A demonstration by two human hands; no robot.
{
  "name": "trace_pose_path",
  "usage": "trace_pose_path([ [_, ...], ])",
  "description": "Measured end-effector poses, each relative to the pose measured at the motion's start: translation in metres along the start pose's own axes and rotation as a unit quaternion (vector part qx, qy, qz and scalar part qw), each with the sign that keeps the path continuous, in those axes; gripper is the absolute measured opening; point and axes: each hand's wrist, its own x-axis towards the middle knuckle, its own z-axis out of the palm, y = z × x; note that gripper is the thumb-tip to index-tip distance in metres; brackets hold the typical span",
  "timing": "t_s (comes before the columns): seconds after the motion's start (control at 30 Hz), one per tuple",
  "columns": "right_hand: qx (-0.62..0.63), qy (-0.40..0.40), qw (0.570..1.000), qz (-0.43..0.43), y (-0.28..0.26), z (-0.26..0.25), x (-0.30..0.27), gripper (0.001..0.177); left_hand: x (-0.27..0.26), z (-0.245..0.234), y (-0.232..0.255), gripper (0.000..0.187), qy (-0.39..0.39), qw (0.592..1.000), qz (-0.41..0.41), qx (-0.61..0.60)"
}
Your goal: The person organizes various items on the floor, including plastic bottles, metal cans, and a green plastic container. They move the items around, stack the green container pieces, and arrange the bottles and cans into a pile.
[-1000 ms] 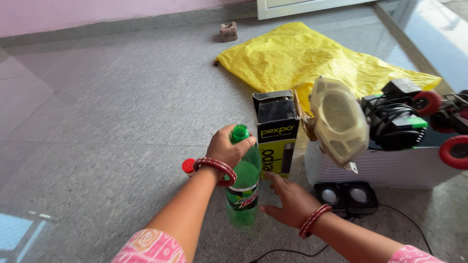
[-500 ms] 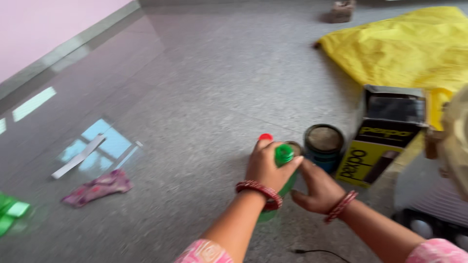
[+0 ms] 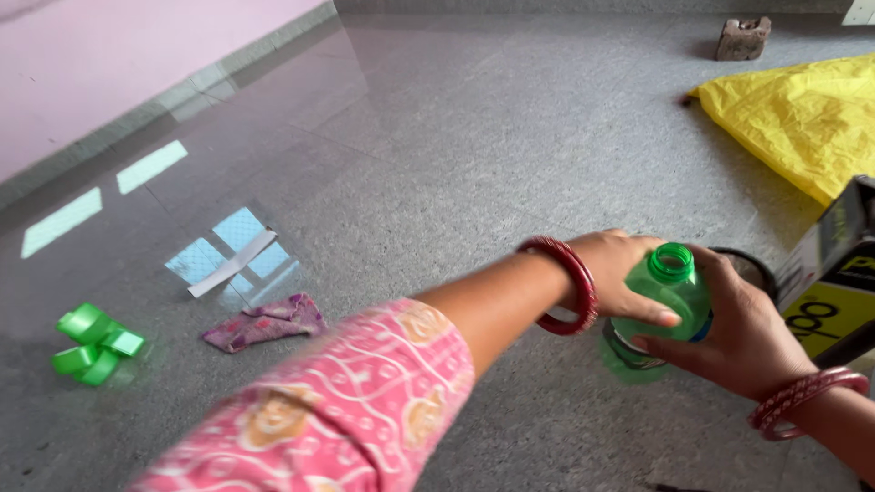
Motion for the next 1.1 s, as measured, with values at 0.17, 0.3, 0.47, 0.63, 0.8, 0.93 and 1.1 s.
trace_pose_path([
  [0.17,-0.045,-0.038,0.997,0.043,-0.055,0.037,0.011,0.118,-0.082,-0.050,-0.064,0.110,-0.086,0.992,-0.086,0.032],
  [0.3,-0.103,-0.075,0.992,-0.022,-0.114,0.093,0.044,0.123,-0.172,-0.083,-0.151,0.107,-0.064,0.979,-0.193,-0.014],
  [0.47,-0.135,-0.081,0.984,-0.085,-0.209,0.161,0.086,0.124,-0.271,-0.087,-0.262,0.108,0.090,0.972,-0.192,-0.103],
  [0.63,-0.150,-0.121,0.973,-0.129,-0.317,0.216,0.129,0.124,-0.345,-0.055,-0.357,0.107,0.121,0.953,-0.235,-0.151],
  [0.8,-0.240,-0.246,0.937,-0.057,-0.423,0.260,0.159,0.115,-0.408,-0.044,-0.412,0.099,0.145,0.929,-0.265,-0.214],
  [0.93,-0.285,-0.288,0.907,-0.115,-0.477,0.302,0.158,0.110,-0.449,-0.048,-0.430,0.086,0.170,0.914,-0.311,-0.196],
  [1.1,-0.282,-0.329,0.882,-0.186,-0.508,0.340,0.150,0.106,-0.477,-0.049,-0.420,0.070,0.207,0.894,-0.330,-0.223],
])
